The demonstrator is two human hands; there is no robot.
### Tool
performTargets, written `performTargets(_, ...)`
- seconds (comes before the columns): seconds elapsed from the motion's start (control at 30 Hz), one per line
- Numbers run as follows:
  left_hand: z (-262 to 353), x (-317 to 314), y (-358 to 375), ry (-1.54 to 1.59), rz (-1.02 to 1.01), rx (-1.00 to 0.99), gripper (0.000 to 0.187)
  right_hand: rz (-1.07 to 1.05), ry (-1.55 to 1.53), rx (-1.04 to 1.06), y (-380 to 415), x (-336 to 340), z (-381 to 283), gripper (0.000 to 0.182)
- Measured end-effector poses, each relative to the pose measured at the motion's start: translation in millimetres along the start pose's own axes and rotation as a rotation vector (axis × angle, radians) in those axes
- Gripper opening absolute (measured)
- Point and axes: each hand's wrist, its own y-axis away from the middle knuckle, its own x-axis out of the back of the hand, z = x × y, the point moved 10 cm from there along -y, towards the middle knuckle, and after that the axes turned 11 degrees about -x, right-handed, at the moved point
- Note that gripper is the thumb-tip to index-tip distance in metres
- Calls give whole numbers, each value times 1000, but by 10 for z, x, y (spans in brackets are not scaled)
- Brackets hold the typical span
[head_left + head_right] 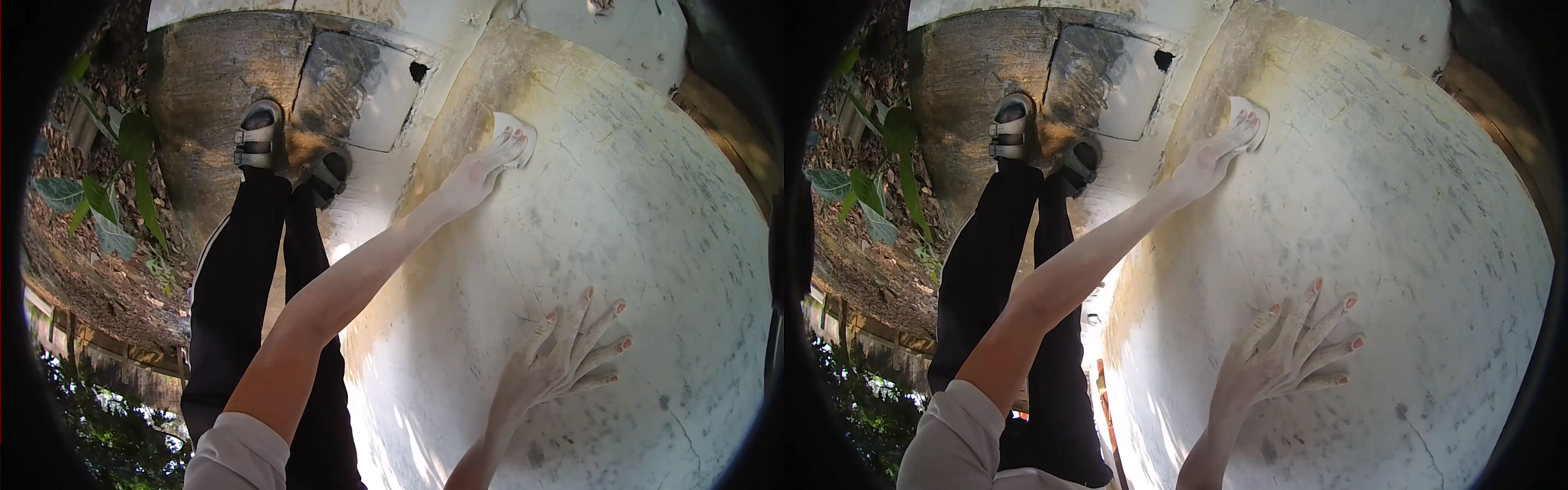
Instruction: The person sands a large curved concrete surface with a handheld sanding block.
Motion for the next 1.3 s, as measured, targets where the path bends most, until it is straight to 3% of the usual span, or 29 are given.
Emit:
performTargets(0.1, 307, -144, 749, 128, -20, 109, 49, -4, -4, -8, 2, -16, -2, 46)
performTargets(0.2, 356, -225, 1087, 68, -22, 108, 52, -6, -49, -48, -5, -5, -42, 46)
performTargets(0.27, 185, -209, 863, 88, 4, 42, 50, 7, -31, -42, -14, -20, -36, 46)
performTargets(0.33, 63, -10, 111, 68, 52, 92, 41, 9, 3, -28, -2, -46, -20, 47)
performTargets(0.37, 31, 30, -266, 54, 88, -93, 38, 49, 26, -34, -8, -20, -35, 45)
performTargets(0.47, -42, 38, -694, 18, 103, -120, 37, 86, 45, -46, -12, -15, -58, 43)
performTargets(0.53, 95, 16, -505, 36, 179, -123, 46, 85, 46, -50, 5, 15, -8, 44)
performTargets(0.7, 666, -278, 779, 151, -25, 98, 57, -28, -54, -6, 11, -9, -35, 49)
performTargets(0.77, 765, -322, 934, 173, -59, 144, 57, -42, -59, -6, 13, -2, -35, 50)
performTargets(0.87, 735, -261, 622, 182, 66, 59, 55, -63, -74, -16, 11, 4, -42, 51)
performTargets(0.97, 446, -12, -532, 75, 207, -136, 47, -56, -68, -16, 15, -14, -33, 53)
performTargets(1.03, 283, 51, -992, 97, 153, -145, 40, -42, -52, -17, 30, -29, -32, 53)
performTargets(1.13, 407, -53, -782, 139, 94, -71, 42, -39, -82, -17, 18, -18, -38, 54)
performTargets(1.3, 1074, -323, 601, 128, -27, 40, 57, -128, -169, 0, 25, 23, -73, 54)
